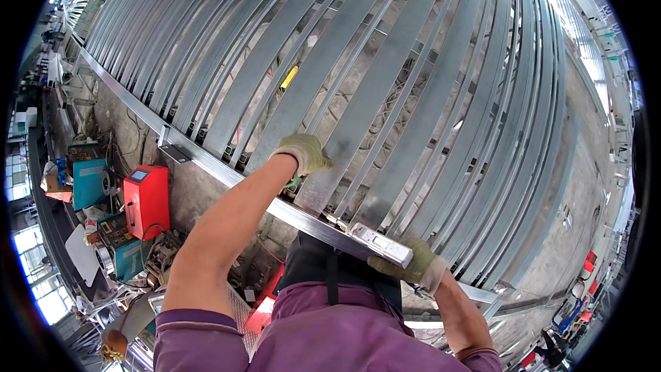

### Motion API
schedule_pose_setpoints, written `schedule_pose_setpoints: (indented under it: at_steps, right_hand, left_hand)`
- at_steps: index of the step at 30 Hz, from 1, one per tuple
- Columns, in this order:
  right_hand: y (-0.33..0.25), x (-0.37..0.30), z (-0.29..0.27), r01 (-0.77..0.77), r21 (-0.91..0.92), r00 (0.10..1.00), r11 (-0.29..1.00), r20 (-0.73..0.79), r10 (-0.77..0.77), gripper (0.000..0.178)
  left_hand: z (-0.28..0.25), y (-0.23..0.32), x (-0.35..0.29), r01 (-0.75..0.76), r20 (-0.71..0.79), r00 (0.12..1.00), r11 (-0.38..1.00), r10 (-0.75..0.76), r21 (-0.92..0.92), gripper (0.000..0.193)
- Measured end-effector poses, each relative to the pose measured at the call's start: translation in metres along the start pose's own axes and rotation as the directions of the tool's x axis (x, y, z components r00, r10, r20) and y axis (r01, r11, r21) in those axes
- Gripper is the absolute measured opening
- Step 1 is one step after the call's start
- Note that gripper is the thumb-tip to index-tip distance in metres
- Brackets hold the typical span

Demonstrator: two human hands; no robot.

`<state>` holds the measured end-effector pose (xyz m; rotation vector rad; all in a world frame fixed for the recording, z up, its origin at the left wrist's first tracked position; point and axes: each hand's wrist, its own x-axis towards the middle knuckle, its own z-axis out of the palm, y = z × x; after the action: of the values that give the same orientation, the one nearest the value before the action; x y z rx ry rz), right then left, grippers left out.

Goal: The person welds metal bars to a curved metal frame using a handheld welding torch. They repeatedly position the bars, weld them in place, and adjust their grip while working on the structure.

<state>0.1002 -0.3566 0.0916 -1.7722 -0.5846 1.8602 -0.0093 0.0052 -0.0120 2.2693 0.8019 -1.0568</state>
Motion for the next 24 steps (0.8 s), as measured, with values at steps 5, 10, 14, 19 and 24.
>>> schedule_pose_setpoints:
  at_steps: [5,10,14,19,24]
  right_hand:
    - [-0.038,-0.001,0.02,0.037,-0.147,0.997,0.988,-0.056,-0.045,0.058]
    - [-0.07,0.015,0.028,0.023,-0.336,1.0,0.941,-0.01,-0.028,0.068]
    - [-0.104,0.028,0.033,-0.051,-0.209,0.999,0.977,-0.02,0.048,0.061]
    - [-0.069,0.049,0.037,-0.019,-0.022,0.999,1.0,-0.048,0.018,0.052]
    - [-0.062,0.051,0.033,-0.015,0.054,1.0,0.998,-0.018,0.016,0.062]
  left_hand:
    - [-0.037,-0.022,-0.017,-0.003,-0.083,0.997,0.997,-0.003,-0.073,0.057]
    - [-0.029,-0.063,-0.006,-0.043,-0.194,0.98,0.999,0.044,0.007,0.055]
    - [-0.041,-0.046,-0.006,-0.034,-0.042,0.999,0.999,0.035,0.018,0.058]
    - [-0.021,-0.03,0.005,-0.094,-0.047,0.994,0.99,0.099,0.107,0.046]
    - [-0.018,-0.035,0.009,-0.086,-0.074,0.993,0.991,0.094,0.103,0.047]
